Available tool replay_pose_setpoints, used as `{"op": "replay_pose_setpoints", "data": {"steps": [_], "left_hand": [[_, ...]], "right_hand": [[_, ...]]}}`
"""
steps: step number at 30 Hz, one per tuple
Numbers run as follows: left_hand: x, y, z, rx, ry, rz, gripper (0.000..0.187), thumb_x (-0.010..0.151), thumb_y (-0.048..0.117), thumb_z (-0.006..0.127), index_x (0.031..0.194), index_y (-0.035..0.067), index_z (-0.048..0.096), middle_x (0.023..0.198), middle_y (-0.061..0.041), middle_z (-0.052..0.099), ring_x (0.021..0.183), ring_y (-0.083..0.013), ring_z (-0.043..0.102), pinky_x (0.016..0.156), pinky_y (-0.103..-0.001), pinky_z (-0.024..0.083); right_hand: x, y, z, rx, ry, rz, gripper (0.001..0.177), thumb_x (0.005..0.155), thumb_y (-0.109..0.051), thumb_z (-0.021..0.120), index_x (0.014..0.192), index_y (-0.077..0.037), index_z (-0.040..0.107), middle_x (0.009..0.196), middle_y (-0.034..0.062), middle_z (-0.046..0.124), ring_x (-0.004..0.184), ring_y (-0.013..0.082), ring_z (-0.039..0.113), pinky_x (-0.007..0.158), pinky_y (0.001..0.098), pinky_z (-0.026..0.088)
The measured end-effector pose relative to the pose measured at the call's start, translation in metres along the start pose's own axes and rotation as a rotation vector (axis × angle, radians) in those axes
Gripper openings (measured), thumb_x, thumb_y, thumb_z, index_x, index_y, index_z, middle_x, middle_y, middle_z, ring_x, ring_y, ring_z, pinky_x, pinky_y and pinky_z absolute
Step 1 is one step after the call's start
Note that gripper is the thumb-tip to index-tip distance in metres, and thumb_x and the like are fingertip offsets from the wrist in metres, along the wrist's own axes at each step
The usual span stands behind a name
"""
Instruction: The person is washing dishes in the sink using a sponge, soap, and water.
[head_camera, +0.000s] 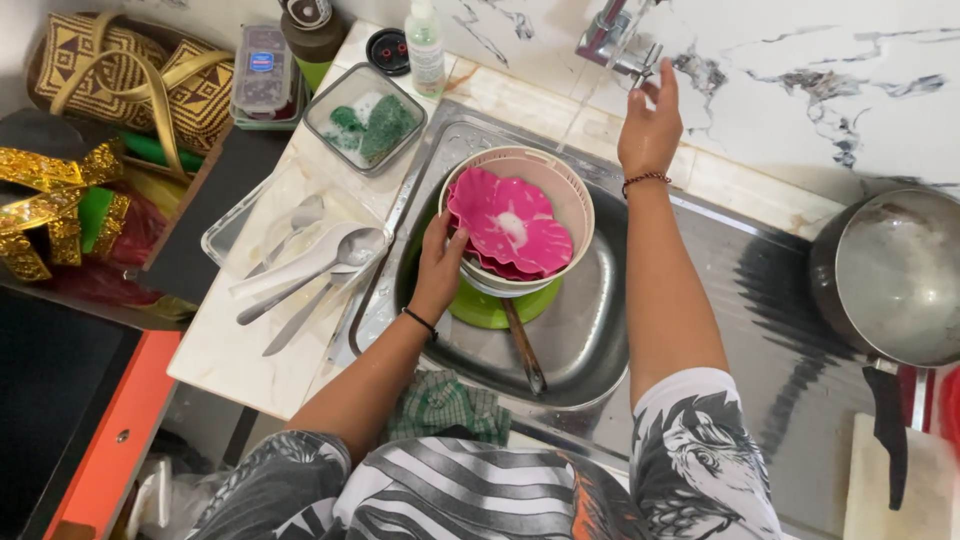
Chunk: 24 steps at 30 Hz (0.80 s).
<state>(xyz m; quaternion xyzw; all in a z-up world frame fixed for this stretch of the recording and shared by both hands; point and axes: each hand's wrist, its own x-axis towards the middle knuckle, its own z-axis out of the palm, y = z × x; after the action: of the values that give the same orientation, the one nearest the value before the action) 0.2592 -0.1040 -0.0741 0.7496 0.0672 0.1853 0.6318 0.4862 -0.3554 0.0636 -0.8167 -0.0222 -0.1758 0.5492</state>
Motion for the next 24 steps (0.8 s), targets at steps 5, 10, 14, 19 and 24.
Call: {"op": "replay_pose_setpoints", "data": {"steps": [5,10,14,19,24], "left_hand": [[0.0,0.014,-0.002,-0.035,-0.01,-0.018,0.054,0.106,0.032,0.058,0.15,0.001,0.048,0.152,-0.021,0.049,0.143,-0.0324,0.046,0.12,-0.039,0.034],[0.0,0.018,-0.001,-0.035,-0.019,-0.002,0.054,0.107,0.031,0.057,0.151,0.002,0.047,0.151,-0.021,0.05,0.142,-0.0324,0.048,0.12,-0.04,0.035],[-0.002,0.011,-0.001,-0.021,-0.007,0.004,0.055,0.106,0.031,0.06,0.151,0.002,0.047,0.153,-0.022,0.047,0.142,-0.0335,0.047,0.12,-0.04,0.034],[0.001,0.011,-0.005,0.004,-0.012,0.028,0.057,0.104,0.034,0.063,0.149,0.002,0.049,0.151,-0.024,0.05,0.141,-0.0344,0.048,0.119,-0.04,0.035],[0.0,0.021,-0.01,0.07,-0.028,-0.008,0.058,0.104,0.036,0.063,0.15,0.004,0.05,0.143,-0.025,0.055,0.136,-0.0365,0.052,0.118,-0.041,0.04]], "right_hand": [[-0.051,-0.041,-0.006,-0.247,0.242,-0.714,0.047,0.1,0.0,0.069,0.143,-0.007,0.054,0.127,0.024,0.065,0.112,0.0361,0.065,0.087,0.0348,0.056],[-0.087,-0.05,0.001,-0.113,-0.267,-0.512,0.009,0.105,-0.007,0.068,0.113,-0.009,0.072,0.112,0.0134,0.076,0.101,0.0291,0.074,0.088,0.0372,0.059],[-0.098,-0.042,0.019,-0.415,-0.685,-0.326,0.027,0.096,-0.024,0.07,0.117,-0.008,0.074,0.106,0.0202,0.074,0.094,0.0348,0.071,0.083,0.0424,0.056],[-0.108,-0.041,0.045,-0.67,-0.908,-0.345,0.039,0.105,-0.041,0.063,0.122,-0.006,0.072,0.106,0.0237,0.072,0.098,0.0399,0.068,0.088,0.0475,0.051],[-0.133,-0.082,0.037,-0.108,-1.387,-0.245,0.054,0.09,-0.046,0.068,0.128,-0.007,0.064,0.109,0.0165,0.076,0.1,0.0311,0.072,0.087,0.0422,0.054]]}}
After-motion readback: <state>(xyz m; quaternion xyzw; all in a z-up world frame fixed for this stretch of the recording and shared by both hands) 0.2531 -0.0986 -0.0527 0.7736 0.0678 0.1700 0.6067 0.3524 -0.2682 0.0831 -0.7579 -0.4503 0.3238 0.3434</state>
